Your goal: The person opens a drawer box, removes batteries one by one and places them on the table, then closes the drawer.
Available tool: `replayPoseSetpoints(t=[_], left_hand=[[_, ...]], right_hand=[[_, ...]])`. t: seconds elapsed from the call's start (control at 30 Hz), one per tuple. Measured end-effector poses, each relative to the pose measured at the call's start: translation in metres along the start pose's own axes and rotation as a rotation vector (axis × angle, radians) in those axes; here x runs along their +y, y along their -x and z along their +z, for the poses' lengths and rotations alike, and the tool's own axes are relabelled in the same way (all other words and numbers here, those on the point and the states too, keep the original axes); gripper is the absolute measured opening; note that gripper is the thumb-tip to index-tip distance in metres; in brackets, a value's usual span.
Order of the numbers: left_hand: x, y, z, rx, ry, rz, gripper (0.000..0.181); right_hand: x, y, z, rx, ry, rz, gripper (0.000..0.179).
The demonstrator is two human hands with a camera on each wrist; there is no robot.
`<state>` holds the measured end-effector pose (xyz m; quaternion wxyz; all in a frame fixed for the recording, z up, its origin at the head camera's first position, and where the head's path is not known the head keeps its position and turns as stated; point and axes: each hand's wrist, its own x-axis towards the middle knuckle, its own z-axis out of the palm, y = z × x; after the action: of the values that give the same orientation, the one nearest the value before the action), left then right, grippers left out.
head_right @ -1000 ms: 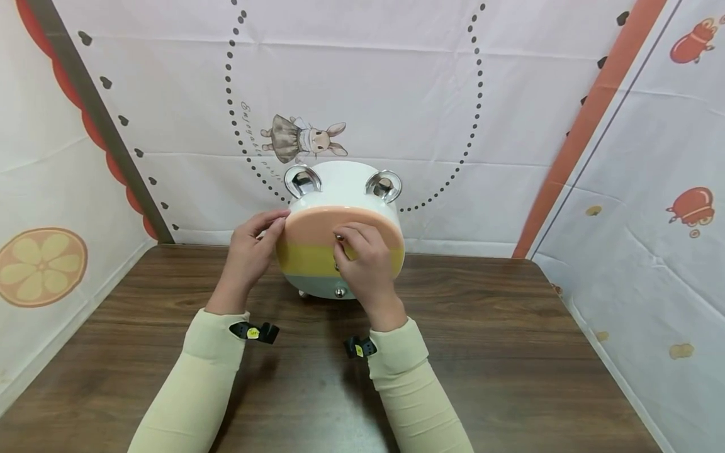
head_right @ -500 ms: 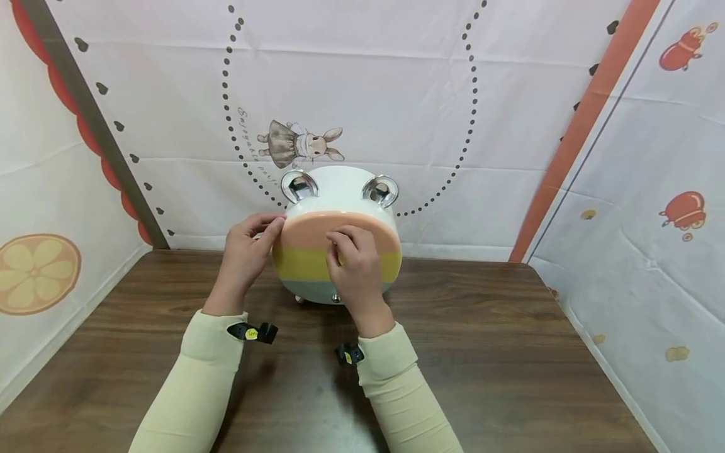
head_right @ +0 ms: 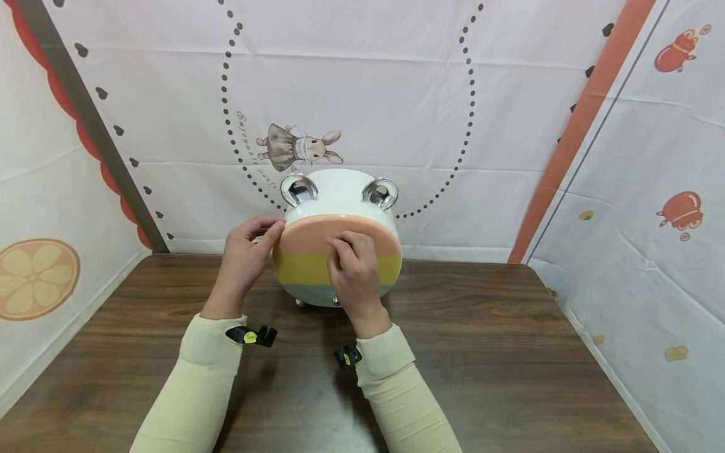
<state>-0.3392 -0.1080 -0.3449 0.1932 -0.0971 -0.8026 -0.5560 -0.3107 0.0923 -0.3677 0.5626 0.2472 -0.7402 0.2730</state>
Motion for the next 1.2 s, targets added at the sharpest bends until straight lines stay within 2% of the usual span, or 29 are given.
replayPoseSetpoints(t=[0.2, 0.4, 0.63, 0.9, 1.2], left_hand=[[0.001, -0.002, -0.003, -0.044, 0.03, -0.002, 0.044], [-0.002, -0.006, -0.009, -0.121, 0.089, -0.023, 0.046], [-0.004, -0.007, -0.014, -0.223, 0.211, -0.092, 0.051], [-0.005, -0.004, -0.014, -0.337, 0.257, -0.169, 0.062], [-0.001, 0.002, -0.014, -0.401, 0.287, -0.167, 0.065]], right_hand=[[-0.003, -0.002, -0.003, 0.028, -0.01, -0.025, 0.013], [-0.007, 0.0, -0.01, 0.005, -0.016, -0.023, 0.012], [-0.012, 0.004, -0.018, -0.01, -0.019, -0.033, 0.013], [-0.019, 0.009, -0.024, -0.022, -0.01, -0.034, 0.014], [-0.029, 0.011, -0.034, -0.005, -0.017, -0.087, 0.016]])
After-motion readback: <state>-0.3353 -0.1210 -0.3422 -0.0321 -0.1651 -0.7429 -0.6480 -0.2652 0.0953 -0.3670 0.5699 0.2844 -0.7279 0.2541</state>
